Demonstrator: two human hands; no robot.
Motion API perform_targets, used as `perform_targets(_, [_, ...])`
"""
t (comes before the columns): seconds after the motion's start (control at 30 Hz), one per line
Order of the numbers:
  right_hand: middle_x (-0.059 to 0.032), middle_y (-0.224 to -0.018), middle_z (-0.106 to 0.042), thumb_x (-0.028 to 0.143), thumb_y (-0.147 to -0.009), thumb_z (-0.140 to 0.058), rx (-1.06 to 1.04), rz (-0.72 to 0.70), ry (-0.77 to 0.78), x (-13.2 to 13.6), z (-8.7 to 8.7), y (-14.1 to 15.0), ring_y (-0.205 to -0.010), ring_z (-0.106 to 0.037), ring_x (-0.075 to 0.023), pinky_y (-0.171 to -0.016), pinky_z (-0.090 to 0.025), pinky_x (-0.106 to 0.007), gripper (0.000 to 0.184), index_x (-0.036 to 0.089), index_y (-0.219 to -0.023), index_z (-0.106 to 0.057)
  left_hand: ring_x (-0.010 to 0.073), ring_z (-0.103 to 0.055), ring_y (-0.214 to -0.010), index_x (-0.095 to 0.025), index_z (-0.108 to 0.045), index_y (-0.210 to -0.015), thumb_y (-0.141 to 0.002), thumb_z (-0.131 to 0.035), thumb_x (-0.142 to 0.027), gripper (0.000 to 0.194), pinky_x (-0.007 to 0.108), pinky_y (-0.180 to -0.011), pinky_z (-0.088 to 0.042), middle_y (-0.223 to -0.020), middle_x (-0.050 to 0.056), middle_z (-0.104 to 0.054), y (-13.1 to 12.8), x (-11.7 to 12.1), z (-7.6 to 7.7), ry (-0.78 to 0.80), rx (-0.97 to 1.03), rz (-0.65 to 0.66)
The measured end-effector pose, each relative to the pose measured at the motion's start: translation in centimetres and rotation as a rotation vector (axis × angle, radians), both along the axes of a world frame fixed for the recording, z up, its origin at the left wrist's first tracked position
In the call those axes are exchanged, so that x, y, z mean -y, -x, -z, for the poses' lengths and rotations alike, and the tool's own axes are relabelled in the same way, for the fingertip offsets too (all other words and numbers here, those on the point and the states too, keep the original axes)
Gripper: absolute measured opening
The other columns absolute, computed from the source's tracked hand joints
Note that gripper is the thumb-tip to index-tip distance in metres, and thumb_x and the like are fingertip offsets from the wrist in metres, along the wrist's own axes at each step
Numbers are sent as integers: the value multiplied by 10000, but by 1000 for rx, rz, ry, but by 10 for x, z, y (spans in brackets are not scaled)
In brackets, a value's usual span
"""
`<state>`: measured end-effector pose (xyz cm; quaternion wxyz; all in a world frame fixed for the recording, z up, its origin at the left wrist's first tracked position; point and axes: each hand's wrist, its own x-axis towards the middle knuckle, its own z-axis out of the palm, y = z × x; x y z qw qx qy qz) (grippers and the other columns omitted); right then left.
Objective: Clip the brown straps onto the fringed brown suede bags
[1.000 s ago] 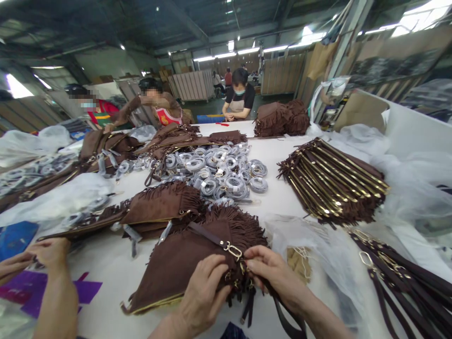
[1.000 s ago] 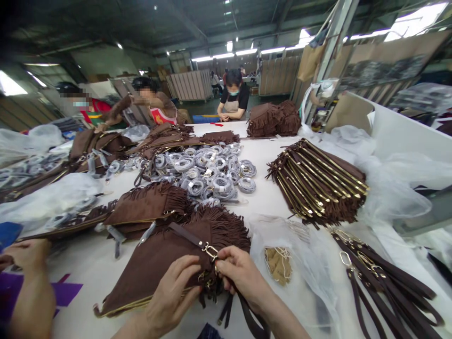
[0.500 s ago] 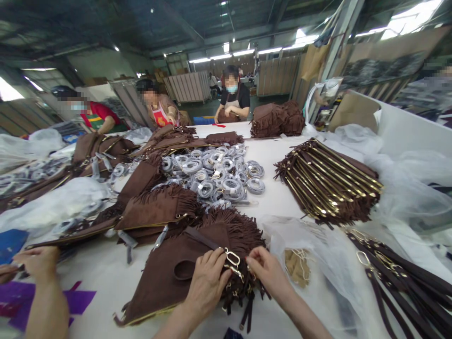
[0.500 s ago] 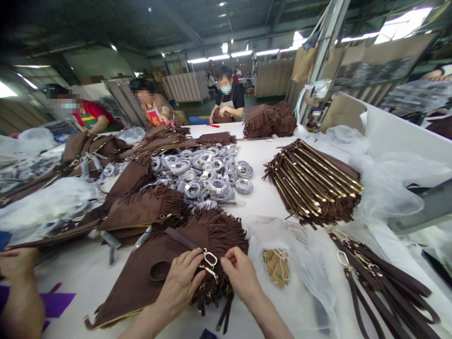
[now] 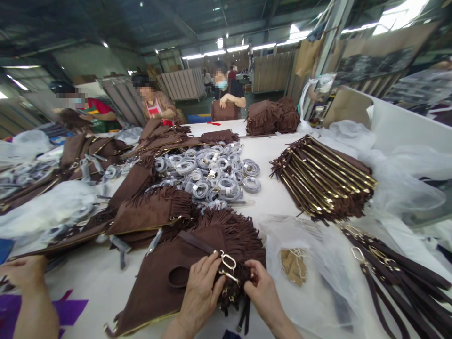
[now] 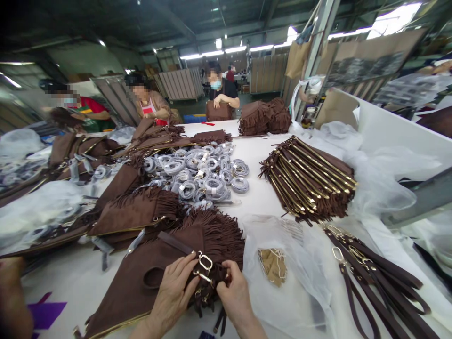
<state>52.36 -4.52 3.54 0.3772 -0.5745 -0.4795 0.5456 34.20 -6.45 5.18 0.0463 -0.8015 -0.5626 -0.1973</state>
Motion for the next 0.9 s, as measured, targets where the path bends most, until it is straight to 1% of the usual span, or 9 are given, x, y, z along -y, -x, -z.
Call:
perform_targets(0.17, [45,-576,-488,213,-534,-478,-201,46,158,17,25,-18,-547,-439,-137,-527,-318,-241,156,196,-676,-542,212,-539,-1016,-173,-561,-1126,-851,-494,-259,295,339,-838,-457,-1155,80,-612,-1,3,1,-24,35,-7])
perform_targets(0.27, [61,-495,-428,250,-513,-474,-240,-59,280,23,32,-30,-482,-388,-122,-497,-275,-240,98,204,-593,-509,217,-533,-1022,-162,-558,-1124,-849,-500,-255,297,348,-841,-458,-1169,84,-603,-2,3,2,-23,27,-4])
perform_targets(0.33, [49,-502,-450,281,-521,-471,-163,-90,265,19,25,-35,-492,-405,-137,-503,-283,-253,142,201,-615,-544,220,-530,-1029,-163,-553,-1127,-849,-500,-250,297,350,-842,-458,-1178,83,-599,-1,4,2,-18,27,-8])
perform_targets(0.47, [-13,-698,-580,387,-672,-478,-25,-19,78,-4,-7,-28,-665,-507,-187,-598,-349,-284,259,193,-795,-598,220,-537,-1028,-179,-550,-1129,-854,-493,-259,293,349,-846,-460,-1180,80,-600,0,4,3,-22,27,-4])
perform_targets(0.57, [17,-577,-531,363,-638,-570,40,-125,101,-24,-21,-9,-579,-447,-155,-568,-305,-276,166,198,-630,-558,219,-546,-1025,-183,-553,-1127,-851,-491,-263,294,347,-845,-463,-1175,82,-603,1,4,3,-31,24,-2])
perform_targets(0.63, [54,-474,-446,269,-541,-628,25,-165,177,-34,-21,3,-515,-370,-120,-524,-253,-257,159,202,-491,-493,216,-551,-1021,-185,-556,-1124,-850,-486,-257,292,345,-842,-466,-1164,82,-610,1,4,4,-44,22,-3])
perform_targets(0.7, [76,-431,-404,212,-484,-637,-61,-189,250,-41,-16,10,-484,-337,-96,-492,-230,-235,180,196,-442,-463,214,-554,-1017,-187,-560,-1119,-851,-482,-254,287,343,-839,-468,-1156,80,-615,2,5,5,-57,25,2])
perform_targets(0.8, [75,-413,-446,230,-465,-643,-221,-220,367,-41,-9,9,-424,-350,-74,-434,-227,-206,162,182,-472,-488,215,-543,-1036,-192,-551,-1129,-852,-486,-256,293,348,-852,-463,-1173,73,-606,3,6,6,-60,27,3])
perform_targets(0.9, [50,-420,-501,254,-460,-641,-377,-180,470,-40,-5,6,-384,-387,-72,-386,-225,-186,167,175,-514,-503,214,-528,-1059,-196,-532,-1157,-848,-495,-251,315,345,-869,-454,-1190,66,-595,4,7,8,-46,22,-4])
